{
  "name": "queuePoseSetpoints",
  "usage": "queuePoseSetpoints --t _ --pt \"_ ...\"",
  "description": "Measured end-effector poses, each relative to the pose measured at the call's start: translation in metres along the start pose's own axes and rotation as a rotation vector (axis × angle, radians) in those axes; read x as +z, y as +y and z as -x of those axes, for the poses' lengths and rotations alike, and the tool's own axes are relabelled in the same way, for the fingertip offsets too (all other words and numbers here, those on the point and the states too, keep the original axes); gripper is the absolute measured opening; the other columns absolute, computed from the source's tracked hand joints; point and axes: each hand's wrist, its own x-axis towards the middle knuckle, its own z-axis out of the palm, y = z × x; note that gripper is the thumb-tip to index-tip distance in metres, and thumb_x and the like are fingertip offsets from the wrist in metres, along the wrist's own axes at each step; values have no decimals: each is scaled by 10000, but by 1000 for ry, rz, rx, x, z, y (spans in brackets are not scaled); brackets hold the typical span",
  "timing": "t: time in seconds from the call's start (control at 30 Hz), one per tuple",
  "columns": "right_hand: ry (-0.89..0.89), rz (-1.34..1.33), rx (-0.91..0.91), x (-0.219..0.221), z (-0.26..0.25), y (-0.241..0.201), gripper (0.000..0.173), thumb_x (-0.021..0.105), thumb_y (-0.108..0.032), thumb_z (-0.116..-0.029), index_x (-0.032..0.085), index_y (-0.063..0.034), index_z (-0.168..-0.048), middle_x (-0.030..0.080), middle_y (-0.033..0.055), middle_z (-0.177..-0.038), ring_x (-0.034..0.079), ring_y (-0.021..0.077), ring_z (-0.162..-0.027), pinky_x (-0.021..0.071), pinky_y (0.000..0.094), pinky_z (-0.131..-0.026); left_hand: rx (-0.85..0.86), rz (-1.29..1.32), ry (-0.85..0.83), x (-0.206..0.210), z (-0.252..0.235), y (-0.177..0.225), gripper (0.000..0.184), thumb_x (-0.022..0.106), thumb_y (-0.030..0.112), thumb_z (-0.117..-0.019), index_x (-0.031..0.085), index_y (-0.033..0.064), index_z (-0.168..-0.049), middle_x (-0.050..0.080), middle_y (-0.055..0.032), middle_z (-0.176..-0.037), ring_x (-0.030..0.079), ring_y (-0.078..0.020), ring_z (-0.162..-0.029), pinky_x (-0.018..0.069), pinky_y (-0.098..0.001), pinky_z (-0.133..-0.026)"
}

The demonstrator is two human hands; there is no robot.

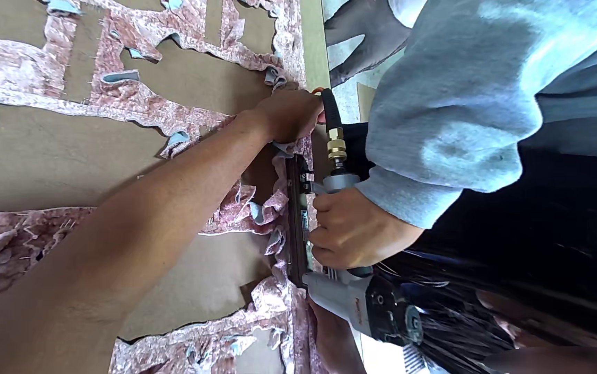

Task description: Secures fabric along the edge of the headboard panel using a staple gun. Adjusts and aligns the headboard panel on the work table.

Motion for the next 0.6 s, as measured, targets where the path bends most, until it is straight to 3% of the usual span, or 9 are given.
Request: queuePoseSetpoints --t 0.17,0.23,0.33,0.47,0.6 --pt "30 138 69 1 3 -8 239 541 -90 -988 697 34 -1119 717 34 -1050 631 -27 -1043 490 176 -987 4 -22 -20 -2 0 1 252 466 257 -1055 609 131 -1220 697 -90 -1078 657 -285 -1102 428 -548 -1050" --pt "37 202 97 0 5 -9 243 552 -103 -972 699 31 -1111 717 35 -1040 626 -37 -1038 483 159 -978 30 -39 7 4 -4 -3 252 475 260 -1037 629 143 -1199 705 -69 -1072 665 -264 -1088 431 -542 -1058" --pt "52 269 40 -1 9 -9 288 573 -75 -926 678 96 -1132 710 104 -1066 609 -16 -1058 454 161 -985 35 -28 -3 2 -3 -2 250 457 253 -1049 641 123 -1158 703 -82 -1057 661 -272 -1100 404 -555 -1089" --pt "186 89 12 4 18 -18 251 500 -40 -1006 625 80 -1187 685 37 -1114 595 -71 -1106 464 128 -1004 36 -16 5 -2 1 1 239 468 246 -1044 652 110 -1112 702 -88 -1034 660 -275 -1088 408 -540 -1077" --pt "194 -57 35 -2 35 9 301 425 -117 -1054 617 52 -1214 706 30 -1139 630 -21 -1111 497 192 -1028 33 -21 1 -3 2 3 237 477 260 -1047 655 110 -1096 702 -88 -1037 660 -276 -1088 409 -551 -1076"
